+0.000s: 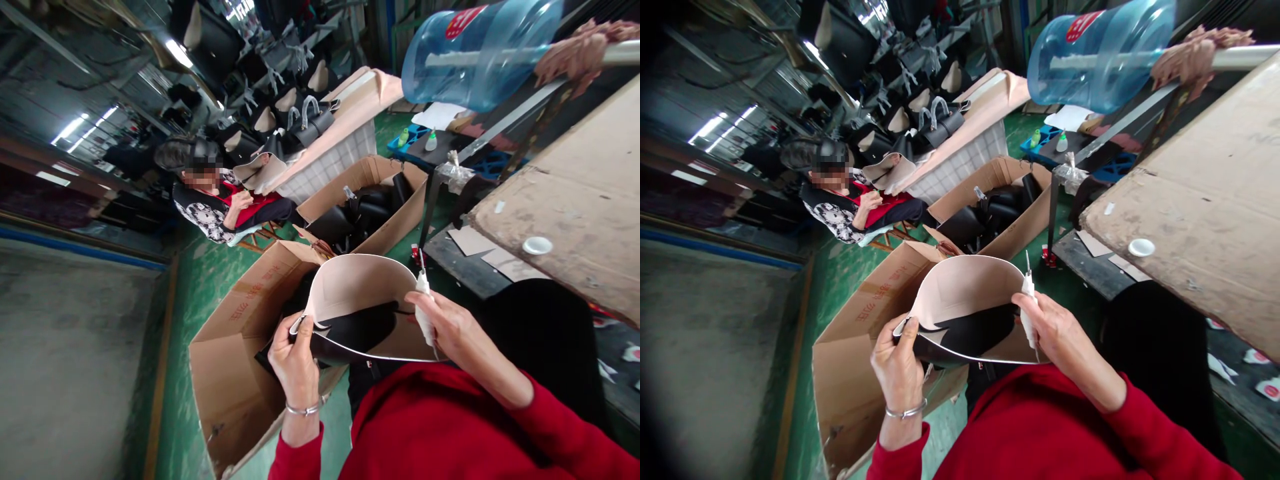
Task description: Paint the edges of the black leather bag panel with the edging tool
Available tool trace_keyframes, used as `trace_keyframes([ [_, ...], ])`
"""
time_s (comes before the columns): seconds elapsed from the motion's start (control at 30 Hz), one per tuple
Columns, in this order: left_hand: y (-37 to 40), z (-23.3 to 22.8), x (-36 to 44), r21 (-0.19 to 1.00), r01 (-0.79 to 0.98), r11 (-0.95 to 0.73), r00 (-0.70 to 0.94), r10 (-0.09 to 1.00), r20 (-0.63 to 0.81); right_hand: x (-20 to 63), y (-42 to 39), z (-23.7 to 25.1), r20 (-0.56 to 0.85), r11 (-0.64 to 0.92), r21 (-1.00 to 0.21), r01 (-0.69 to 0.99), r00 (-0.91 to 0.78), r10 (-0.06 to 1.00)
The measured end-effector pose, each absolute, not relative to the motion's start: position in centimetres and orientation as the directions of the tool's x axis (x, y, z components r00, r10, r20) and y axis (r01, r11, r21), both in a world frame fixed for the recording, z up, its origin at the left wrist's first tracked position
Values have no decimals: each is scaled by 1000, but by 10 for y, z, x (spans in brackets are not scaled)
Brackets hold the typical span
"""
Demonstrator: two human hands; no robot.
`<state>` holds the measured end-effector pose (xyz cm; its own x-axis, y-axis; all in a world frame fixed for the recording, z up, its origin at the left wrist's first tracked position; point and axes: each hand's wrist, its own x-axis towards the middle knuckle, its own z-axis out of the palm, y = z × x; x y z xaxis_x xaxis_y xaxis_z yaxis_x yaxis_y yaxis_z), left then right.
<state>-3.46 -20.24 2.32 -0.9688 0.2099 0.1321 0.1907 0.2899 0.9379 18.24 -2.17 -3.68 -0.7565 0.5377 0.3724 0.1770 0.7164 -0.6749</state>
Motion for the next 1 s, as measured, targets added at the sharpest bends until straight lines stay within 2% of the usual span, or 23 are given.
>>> trace_keyframes([
  [0.1,-206,23,-30,923,193,334,-964,238,116,186,-23,-38,347,677,-714,177,-751,562],
  [0.17,-208,22,-29,914,248,322,-946,285,157,188,-24,-41,348,660,-735,156,-749,564],
  [0.3,-202,25,-43,875,483,12,-812,381,443,192,-24,-50,398,674,-732,95,-744,537],
  [0.33,-199,29,-50,846,532,-30,-770,400,497,193,-23,-51,408,682,-726,89,-743,531],
  [0.4,-188,39,-64,786,619,5,-687,489,538,192,-21,-53,429,705,-707,66,-751,501],
  [0.5,-167,55,-82,666,741,82,-504,724,472,191,-15,-53,465,741,-671,33,-760,455],
  [0.57,-149,62,-91,593,804,39,-346,842,414,191,-12,-52,482,755,-655,35,-750,453],
  [0.67,-120,65,-102,495,867,-52,-154,917,367,195,-7,-53,495,749,-662,30,-733,467],
  [0.8,-95,64,-118,399,917,-14,-75,975,208,198,1,-58,507,664,-747,-3,-649,567],
  [0.87,-95,66,-121,451,891,43,-117,984,137,199,7,-65,496,593,-806,5,-540,680],
  [0.93,-104,71,-117,607,790,87,-175,981,88,200,13,-72,429,482,-875,40,-398,811],
  [1.0,-120,80,-107,798,600,62,-155,987,40,200,20,-77,318,351,-934,60,-303,898],
])
